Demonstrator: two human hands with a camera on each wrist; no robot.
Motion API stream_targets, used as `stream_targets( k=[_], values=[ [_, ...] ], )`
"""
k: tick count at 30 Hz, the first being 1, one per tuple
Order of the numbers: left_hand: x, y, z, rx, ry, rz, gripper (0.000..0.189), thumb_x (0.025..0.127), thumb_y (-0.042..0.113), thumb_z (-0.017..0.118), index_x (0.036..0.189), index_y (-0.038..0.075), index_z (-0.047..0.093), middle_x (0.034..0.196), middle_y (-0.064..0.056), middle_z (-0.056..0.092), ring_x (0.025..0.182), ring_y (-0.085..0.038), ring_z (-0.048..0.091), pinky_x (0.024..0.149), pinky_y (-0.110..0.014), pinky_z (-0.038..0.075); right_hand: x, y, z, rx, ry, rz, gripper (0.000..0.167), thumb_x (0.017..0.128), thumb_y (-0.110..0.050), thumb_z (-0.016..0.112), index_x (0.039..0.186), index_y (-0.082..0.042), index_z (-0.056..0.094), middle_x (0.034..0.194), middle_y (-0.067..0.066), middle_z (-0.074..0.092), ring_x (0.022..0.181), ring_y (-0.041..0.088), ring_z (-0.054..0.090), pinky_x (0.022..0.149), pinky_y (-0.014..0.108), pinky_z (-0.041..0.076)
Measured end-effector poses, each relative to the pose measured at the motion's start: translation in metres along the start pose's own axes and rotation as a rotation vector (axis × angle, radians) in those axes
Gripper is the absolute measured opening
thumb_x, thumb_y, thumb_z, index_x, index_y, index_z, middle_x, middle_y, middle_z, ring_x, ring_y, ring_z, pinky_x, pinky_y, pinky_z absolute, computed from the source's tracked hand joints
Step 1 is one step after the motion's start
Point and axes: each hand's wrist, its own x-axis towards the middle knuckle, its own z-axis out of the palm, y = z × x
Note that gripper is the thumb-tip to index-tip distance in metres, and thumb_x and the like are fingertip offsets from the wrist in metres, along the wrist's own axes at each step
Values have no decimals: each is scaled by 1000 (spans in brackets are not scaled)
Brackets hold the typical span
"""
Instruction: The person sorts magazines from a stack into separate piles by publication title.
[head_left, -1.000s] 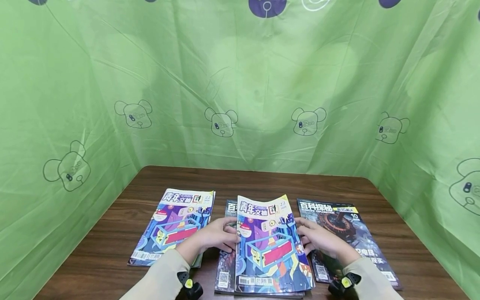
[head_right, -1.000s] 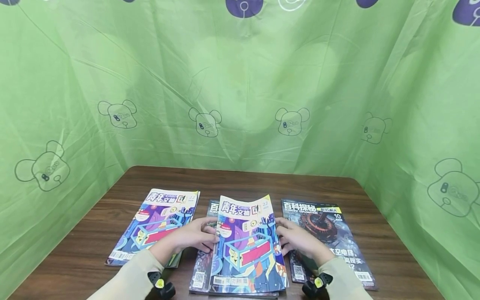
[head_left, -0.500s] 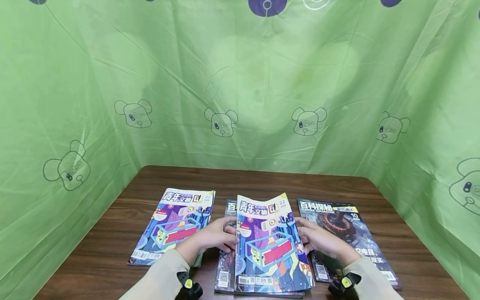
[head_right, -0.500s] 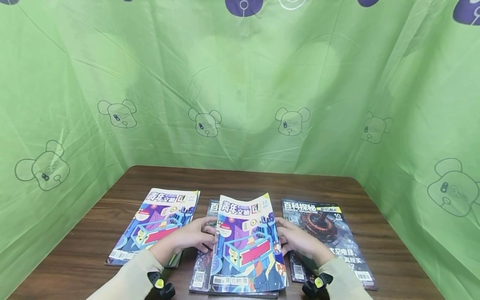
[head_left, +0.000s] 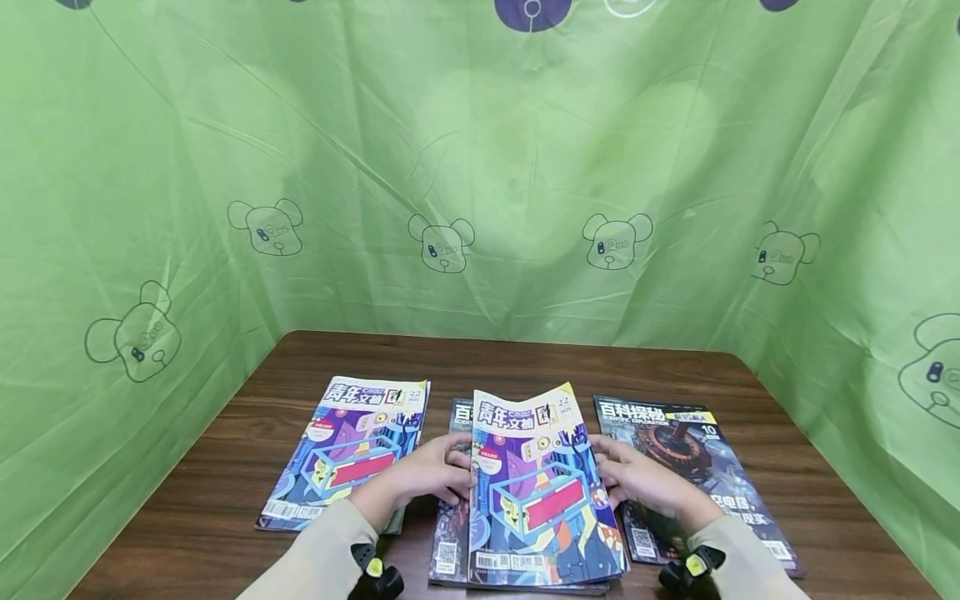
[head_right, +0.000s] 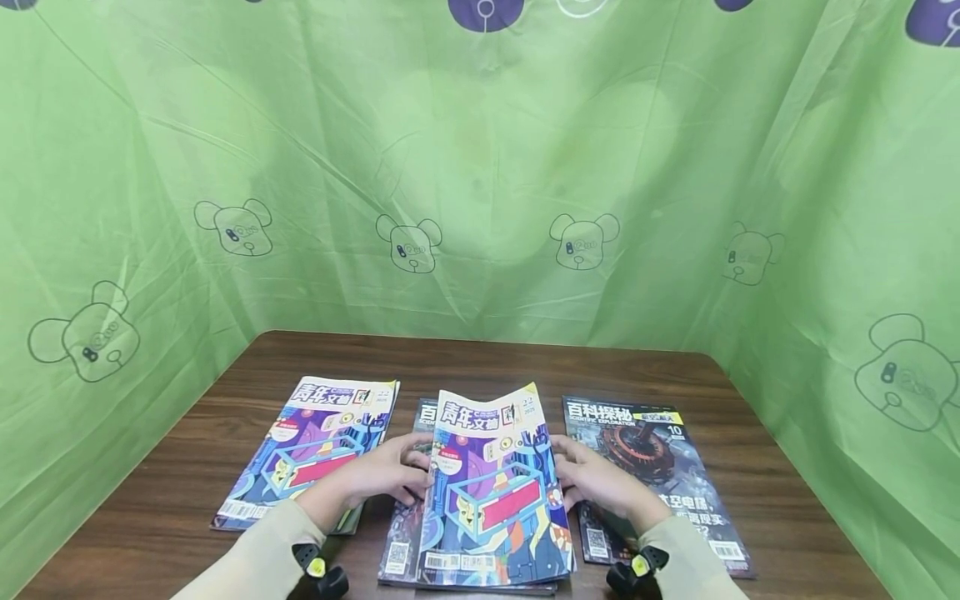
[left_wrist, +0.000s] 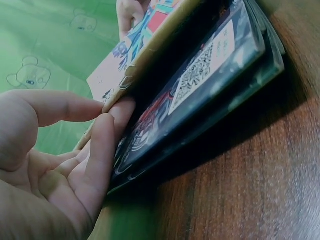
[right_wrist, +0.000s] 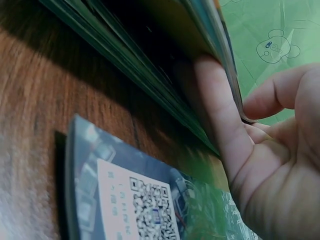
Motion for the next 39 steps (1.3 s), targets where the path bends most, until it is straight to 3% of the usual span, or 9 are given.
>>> stream_targets(
  k=[18,27,39],
  values=[
    [-4,3,-5,-58,15,12,79,86,0,69,153,-3,28,109,-13,64,75,-21,68,62,-35,60,1,-3,4,-2,7,-18,61,105,-10,40,151,15,8,117,20,64,91,27,66,66,33,58],
    [-7,4,-13,-46,16,27,78,87,2,69,153,-2,28,108,-13,64,76,-22,67,63,-36,60,9,-1,10,20,0,-42,57,104,-7,40,151,12,14,118,22,63,91,28,67,65,33,59],
    [-15,5,-26,-4,76,1,77,86,4,69,153,1,31,117,-16,57,81,-24,65,66,-37,60,19,-4,21,35,5,-32,65,104,-8,43,154,11,6,120,21,61,92,27,66,67,32,58]
  ],
)
